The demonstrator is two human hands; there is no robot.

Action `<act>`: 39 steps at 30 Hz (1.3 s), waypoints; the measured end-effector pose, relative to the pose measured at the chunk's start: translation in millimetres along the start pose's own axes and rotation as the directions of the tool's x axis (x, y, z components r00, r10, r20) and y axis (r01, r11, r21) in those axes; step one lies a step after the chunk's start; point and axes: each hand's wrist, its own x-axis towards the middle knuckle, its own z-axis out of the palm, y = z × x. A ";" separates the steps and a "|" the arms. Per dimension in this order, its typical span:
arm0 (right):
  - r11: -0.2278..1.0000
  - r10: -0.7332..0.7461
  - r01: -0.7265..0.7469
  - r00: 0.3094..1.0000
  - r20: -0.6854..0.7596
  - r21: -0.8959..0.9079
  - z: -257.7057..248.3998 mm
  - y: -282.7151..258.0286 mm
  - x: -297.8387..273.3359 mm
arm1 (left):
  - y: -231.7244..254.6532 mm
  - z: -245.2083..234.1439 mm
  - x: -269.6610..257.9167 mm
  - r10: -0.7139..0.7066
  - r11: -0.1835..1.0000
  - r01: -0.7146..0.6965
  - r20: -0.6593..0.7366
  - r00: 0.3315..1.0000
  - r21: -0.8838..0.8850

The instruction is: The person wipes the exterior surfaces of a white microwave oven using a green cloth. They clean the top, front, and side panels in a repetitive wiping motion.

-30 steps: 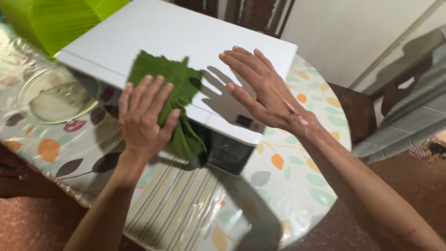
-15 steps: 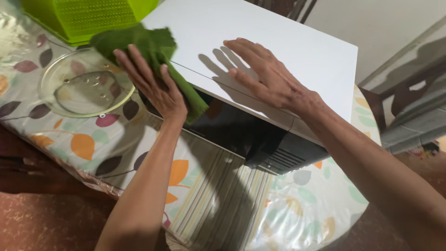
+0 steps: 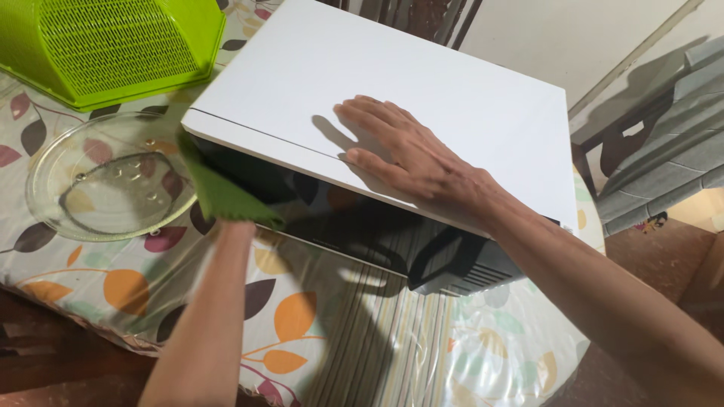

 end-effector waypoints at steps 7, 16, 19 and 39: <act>0.998 0.056 -0.056 0.998 -0.014 0.004 -0.3 -5.1 2.1 | 26.0 -5.1 9.4 -0.065 0.989 0.067 0.022 0.998 -0.131; 0.990 0.139 -0.139 0.990 -0.012 0.017 1.6 -1.4 5.7 | 23.1 -8.5 32.2 -0.070 0.982 0.072 0.018 0.997 -0.176; 0.990 0.138 -0.138 0.990 0.000 -0.003 1.3 2.6 8.1 | 37.5 -12.7 2.5 -0.063 0.986 0.064 0.012 0.998 -0.155; 0.987 -0.144 0.140 0.988 -0.058 -0.079 13.1 29.3 6.6 | 90.9 19.0 -161.6 0.072 0.996 -0.078 0.137 0.988 0.044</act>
